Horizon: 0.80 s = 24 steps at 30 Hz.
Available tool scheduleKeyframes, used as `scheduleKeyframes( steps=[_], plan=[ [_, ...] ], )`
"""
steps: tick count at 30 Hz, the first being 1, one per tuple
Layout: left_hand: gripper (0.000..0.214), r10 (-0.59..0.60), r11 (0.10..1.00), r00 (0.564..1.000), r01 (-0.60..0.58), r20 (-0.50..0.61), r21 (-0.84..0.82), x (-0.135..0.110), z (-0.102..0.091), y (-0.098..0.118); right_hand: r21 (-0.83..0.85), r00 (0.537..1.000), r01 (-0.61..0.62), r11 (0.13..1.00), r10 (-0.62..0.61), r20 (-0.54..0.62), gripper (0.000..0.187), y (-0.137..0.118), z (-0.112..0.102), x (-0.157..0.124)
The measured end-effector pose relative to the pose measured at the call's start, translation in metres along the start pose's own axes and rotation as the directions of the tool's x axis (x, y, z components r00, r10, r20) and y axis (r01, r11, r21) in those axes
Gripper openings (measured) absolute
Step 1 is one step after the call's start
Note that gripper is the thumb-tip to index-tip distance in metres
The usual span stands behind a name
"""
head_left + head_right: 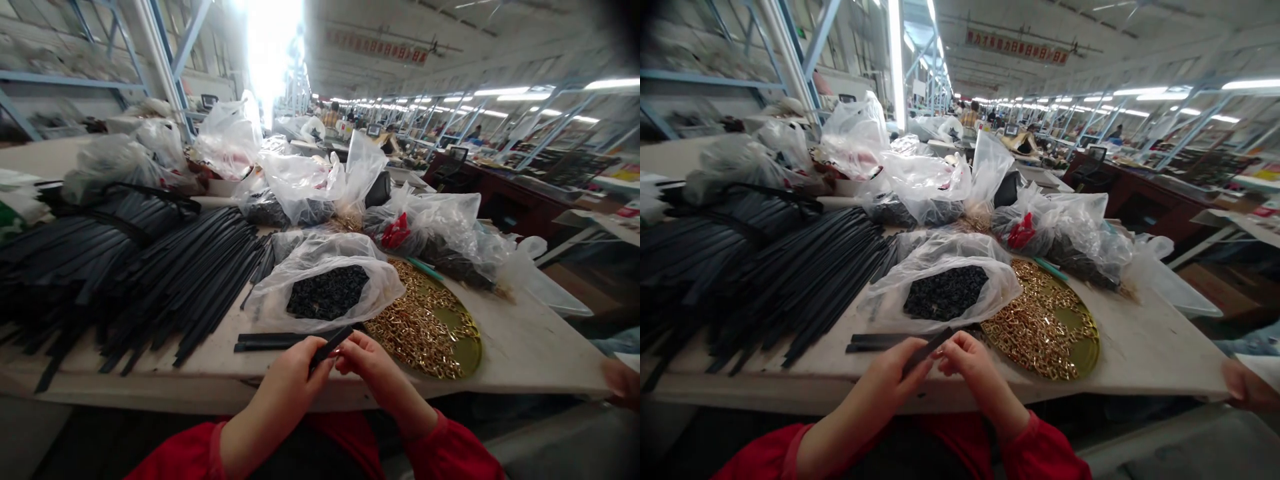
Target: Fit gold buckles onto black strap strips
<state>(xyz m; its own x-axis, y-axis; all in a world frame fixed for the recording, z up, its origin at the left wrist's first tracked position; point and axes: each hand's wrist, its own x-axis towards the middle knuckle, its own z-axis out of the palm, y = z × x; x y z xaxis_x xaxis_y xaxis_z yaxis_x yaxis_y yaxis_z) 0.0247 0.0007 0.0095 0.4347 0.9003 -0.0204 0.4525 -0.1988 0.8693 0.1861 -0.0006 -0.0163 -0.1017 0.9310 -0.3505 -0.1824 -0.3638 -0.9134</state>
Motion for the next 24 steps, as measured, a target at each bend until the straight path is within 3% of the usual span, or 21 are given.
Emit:
scheduleKeyframes(
  steps=[4,6,8,11,15,20,24],
  plan=[
    [0.017,-0.016,0.983,1.0,0.017,-0.006,0.185,0.001,0.008,-0.011,-0.011,0.997,0.076,0.997,-0.076,-0.001,0.03,0.013,0.02,0.003],
    [0.015,-0.04,0.979,0.999,0.041,-0.008,0.198,0.001,0.009,-0.016,-0.004,0.989,0.146,0.989,-0.146,0.005,0.03,0.018,0.023,0.003],
    [0.012,-0.083,0.99,0.996,0.084,-0.01,0.111,0.003,0.007,-0.018,0.019,0.983,0.184,0.983,-0.184,0.002,0.028,0.021,0.023,0.001],
    [0.017,-0.175,0.973,0.984,0.178,0.037,-0.148,0.006,0.002,-0.016,0.136,0.99,0.136,0.981,-0.139,0.015,0.027,0.022,0.023,-0.002],
    [0.021,-0.33,0.833,0.93,0.367,0.162,-0.414,0.007,-0.006,-0.009,0.236,0.995,0.078,0.968,-0.091,0.044,0.02,0.025,0.027,-0.004],
    [0.027,-0.38,0.707,0.898,0.436,0.221,-0.557,0.005,-0.011,-0.009,0.301,0.995,0.092,0.949,-0.098,0.006,0.033,0.036,0.035,-0.002],
    [0.03,-0.382,0.684,0.896,0.439,0.226,-0.582,0.004,-0.011,-0.013,0.305,0.994,0.107,0.946,-0.095,-0.055,0.023,0.041,0.04,0.0]
  ],
)
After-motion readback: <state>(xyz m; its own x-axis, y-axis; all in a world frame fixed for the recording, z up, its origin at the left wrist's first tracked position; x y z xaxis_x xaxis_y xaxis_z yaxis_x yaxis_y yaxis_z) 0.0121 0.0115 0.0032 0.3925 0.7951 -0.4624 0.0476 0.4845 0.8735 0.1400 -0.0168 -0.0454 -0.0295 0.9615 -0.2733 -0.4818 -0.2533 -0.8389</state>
